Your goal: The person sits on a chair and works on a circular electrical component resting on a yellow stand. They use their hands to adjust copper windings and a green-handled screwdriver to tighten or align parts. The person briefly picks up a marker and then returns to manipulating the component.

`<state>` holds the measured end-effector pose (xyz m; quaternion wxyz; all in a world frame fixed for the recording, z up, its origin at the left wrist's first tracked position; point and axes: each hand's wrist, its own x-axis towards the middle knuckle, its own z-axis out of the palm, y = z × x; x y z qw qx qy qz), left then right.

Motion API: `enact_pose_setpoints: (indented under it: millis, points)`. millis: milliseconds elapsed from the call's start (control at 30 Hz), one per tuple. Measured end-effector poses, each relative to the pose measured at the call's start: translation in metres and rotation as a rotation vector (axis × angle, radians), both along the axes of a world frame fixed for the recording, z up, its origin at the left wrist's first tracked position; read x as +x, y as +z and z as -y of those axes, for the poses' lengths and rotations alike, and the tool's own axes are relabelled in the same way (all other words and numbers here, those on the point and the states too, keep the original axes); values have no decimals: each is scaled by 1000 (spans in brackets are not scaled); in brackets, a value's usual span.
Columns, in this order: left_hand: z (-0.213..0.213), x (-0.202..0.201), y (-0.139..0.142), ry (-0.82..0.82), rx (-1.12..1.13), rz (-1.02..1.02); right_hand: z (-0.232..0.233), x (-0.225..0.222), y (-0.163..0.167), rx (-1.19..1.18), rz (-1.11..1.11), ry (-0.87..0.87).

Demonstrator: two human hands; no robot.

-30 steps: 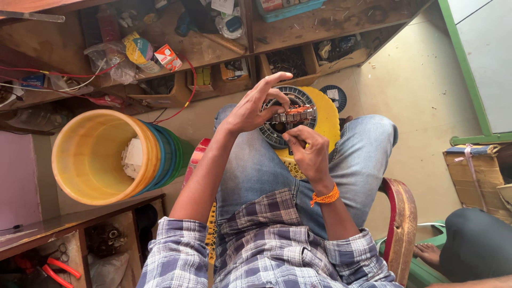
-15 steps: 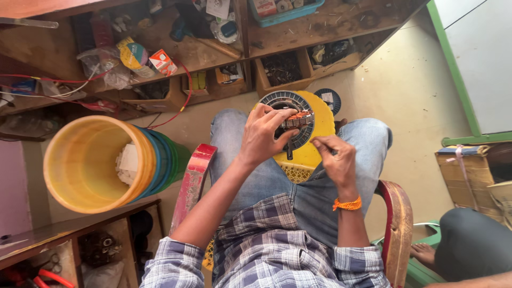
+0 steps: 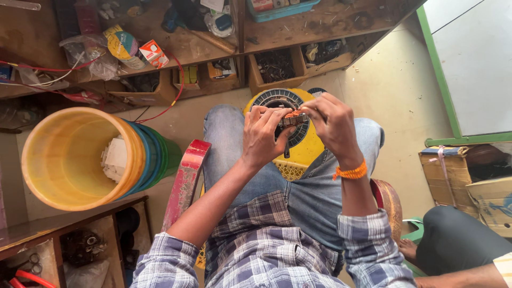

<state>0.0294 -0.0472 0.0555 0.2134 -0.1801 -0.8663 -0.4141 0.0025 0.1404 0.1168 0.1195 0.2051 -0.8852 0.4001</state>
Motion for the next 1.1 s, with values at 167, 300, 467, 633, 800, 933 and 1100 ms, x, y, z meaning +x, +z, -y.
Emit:
enact_pose_setpoints:
  millis: [167,300,467,633,800,933,1100]
  points:
    - [2,-2,3,-10,20,0,8,-22,-7,2,51,42]
    - [4,-3,6,-18,79,85,12,-31,-13,32,50,59]
    - [3,-31,3,57,397,624,12,-41,-21,56,52,61]
    - [4,-77,-7,-213,675,887,12,-42,-27,-42,28,75]
    - [18,-86,-6,-638,837,957,14,-36,-25,-23,114,-53]
    - [39,-77,-6,-747,704,783,18,-13,-16,-64,70,-3]
    - [50,-75,-4,-675,449,632,27,31,-13,-142,175,-72]
